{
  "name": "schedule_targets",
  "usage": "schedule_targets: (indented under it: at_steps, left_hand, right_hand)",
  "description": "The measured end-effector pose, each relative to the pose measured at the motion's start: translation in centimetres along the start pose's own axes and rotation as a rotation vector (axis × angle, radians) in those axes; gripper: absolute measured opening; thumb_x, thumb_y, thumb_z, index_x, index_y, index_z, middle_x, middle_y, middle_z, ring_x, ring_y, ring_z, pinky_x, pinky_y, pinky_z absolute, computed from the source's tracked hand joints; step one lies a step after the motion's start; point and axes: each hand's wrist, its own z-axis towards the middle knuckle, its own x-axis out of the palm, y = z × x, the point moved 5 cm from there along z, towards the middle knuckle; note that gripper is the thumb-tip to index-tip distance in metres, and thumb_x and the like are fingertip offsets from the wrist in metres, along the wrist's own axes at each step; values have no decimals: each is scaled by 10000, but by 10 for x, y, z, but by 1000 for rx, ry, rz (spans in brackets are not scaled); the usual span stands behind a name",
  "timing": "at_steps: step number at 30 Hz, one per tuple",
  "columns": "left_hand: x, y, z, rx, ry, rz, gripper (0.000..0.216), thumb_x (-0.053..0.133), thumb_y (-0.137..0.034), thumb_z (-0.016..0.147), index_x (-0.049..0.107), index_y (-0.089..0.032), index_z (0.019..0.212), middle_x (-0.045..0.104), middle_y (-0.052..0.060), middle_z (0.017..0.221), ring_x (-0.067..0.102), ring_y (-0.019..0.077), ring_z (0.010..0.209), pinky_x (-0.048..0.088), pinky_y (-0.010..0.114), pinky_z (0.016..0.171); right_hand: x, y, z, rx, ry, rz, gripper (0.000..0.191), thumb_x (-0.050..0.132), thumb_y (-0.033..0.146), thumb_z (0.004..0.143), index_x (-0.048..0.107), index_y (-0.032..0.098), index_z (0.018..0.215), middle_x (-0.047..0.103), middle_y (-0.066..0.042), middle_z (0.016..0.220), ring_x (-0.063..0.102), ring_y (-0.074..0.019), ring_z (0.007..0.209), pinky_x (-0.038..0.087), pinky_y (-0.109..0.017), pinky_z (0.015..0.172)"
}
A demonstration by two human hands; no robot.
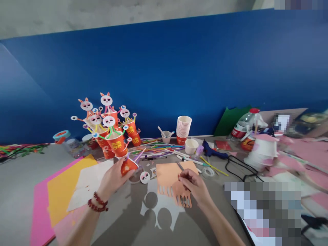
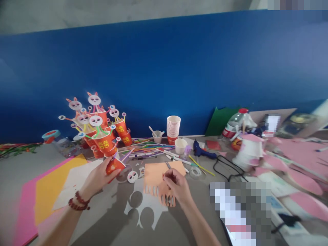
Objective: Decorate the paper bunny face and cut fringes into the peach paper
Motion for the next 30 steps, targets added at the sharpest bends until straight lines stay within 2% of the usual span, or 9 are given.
schedule_targets:
  at_steps: [3, 8, 11, 14, 18, 21, 25, 28, 30]
  left_hand:
    - [-5, 1, -7, -8, -19, -286, 690, 580, -557, 851, 380, -221, 1419, 579, 127, 1353, 568, 323, 1216, 449, 447, 1016]
    - [7, -21, -20, -17, 181, -899, 743, 653, -490, 829, 347, -224, 1452, 521, 109, 1435, 516, 307, 1293, 482, 367, 1020]
    - [10, -28, -27, -9, 232, -1022, 715, 663, -469, 830, 377, -225, 1437, 542, 112, 1412, 556, 309, 1244, 512, 354, 981]
    - [10, -16, -29, -16, 192, -912, 657, 601, -491, 868, 381, -215, 1422, 594, 117, 1334, 608, 296, 1162, 528, 386, 947]
    - [11, 19, -22, -97, 79, -390, 710, 582, -568, 834, 415, -152, 1385, 686, 124, 1098, 655, 322, 1023, 530, 452, 880]
    - [12, 30, -10, -51, 51, -208, 713, 497, -560, 891, 329, -141, 1443, 695, 119, 1063, 669, 298, 990, 526, 430, 865]
    - [5, 19, -4, 71, -66, -26, 629, 446, -495, 941, 305, -171, 1461, 638, 148, 1222, 635, 306, 1090, 509, 430, 905]
    - [0, -9, -15, 218, -257, 163, 543, 488, -451, 937, 422, -163, 1392, 560, 172, 1328, 514, 339, 1238, 433, 468, 1013]
    - [8, -32, -24, 350, -238, 208, 450, 482, -371, 957, 463, -170, 1360, 573, 151, 1313, 516, 306, 1217, 400, 453, 1037]
  right_hand:
    - [-13, -2, 7, 17, -68, 6, 230, 694, 389, 731, 597, 192, 799, 543, 34, 613, 388, -78, 420, 286, -206, 393]
    - [-22, 0, 11, -84, -109, -103, 245, 685, 354, 715, 655, 181, 887, 640, -29, 711, 579, -164, 604, 437, -264, 540]
    - [-20, -2, 10, -91, -96, -170, 264, 659, 363, 723, 659, 179, 913, 654, -40, 730, 602, -184, 642, 461, -284, 574]
    - [-17, -2, 8, -90, -59, -260, 269, 623, 358, 759, 661, 173, 951, 655, -41, 745, 602, -181, 627, 462, -289, 570]
    - [-10, -1, 4, -109, -7, -343, 253, 600, 337, 794, 670, 177, 978, 671, -49, 777, 631, -195, 682, 486, -295, 615]
    - [-6, -1, 2, -112, 6, -360, 236, 614, 339, 792, 672, 189, 964, 683, -50, 788, 641, -203, 708, 496, -293, 633]
    - [-5, 0, 1, -106, 6, -366, 231, 602, 339, 793, 668, 188, 955, 684, -53, 793, 646, -205, 713, 499, -294, 647]
    - [-5, -1, 1, -98, 7, -386, 231, 584, 328, 797, 665, 184, 957, 679, -54, 785, 645, -203, 703, 493, -290, 630]
    - [-2, -3, 0, -110, 35, -416, 221, 576, 315, 800, 669, 184, 951, 677, -51, 769, 640, -199, 694, 488, -283, 619]
